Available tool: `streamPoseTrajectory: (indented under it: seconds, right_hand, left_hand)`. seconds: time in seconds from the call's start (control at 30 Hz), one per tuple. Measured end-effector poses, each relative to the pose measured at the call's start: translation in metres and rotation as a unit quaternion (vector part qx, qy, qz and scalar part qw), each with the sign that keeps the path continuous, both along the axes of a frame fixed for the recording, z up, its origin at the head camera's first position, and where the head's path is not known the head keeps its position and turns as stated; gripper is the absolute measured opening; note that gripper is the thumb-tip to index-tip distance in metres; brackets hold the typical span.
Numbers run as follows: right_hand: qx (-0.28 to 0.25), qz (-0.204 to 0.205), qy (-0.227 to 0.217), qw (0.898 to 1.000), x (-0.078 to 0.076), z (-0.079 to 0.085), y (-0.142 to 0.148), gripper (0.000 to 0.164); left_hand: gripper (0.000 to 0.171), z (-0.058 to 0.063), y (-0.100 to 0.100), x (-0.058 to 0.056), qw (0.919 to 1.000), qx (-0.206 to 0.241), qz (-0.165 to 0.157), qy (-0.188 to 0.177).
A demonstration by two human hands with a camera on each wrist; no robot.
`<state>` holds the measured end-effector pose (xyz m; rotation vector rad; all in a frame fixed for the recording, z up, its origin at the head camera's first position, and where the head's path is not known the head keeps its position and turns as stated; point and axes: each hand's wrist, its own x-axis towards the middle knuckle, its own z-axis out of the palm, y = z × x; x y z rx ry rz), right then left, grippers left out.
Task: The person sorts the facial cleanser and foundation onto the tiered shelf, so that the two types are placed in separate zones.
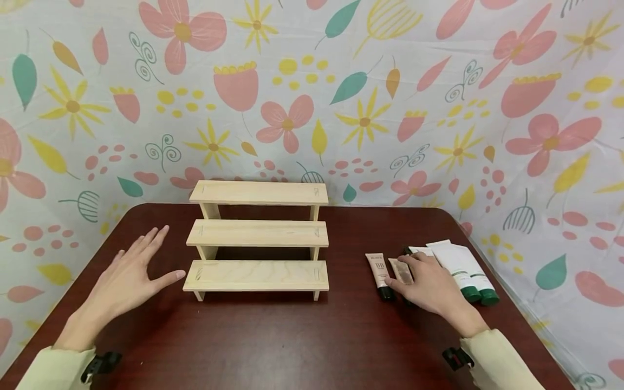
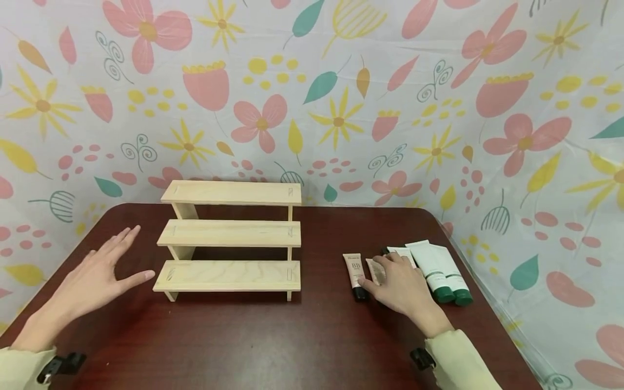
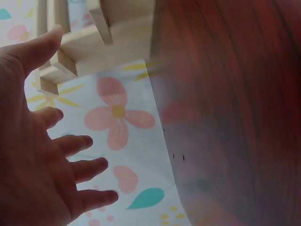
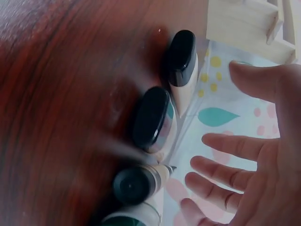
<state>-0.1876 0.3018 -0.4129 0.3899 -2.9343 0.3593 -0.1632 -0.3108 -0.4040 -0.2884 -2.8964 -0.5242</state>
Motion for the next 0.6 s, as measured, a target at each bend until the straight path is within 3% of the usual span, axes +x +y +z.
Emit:
streamPoseTrajectory:
  seconds: [0.23,0.47,0.6]
  right_hand:
    - [-0.004,0.020,-0.006,1.000,-0.006,-0.003,-0.004,0.064]
    - [-0.009,0.034,-0.009,0.999,-0.009,-0.004,-0.003,0.063]
    - [-0.040,0.067,-0.021,0.997,-0.012,-0.004,0.000,0.065]
  left_hand:
    - [0.111,0.003,0.011,0.004,0.9985,0.054,-0.003,-0.011]
    - [0.112,-0.003,0.014,0.005,0.9962,0.083,-0.016,0.018]
    - [0.110,-0.006,0.014,0.004,0.9938,0.101,-0.027,0.038]
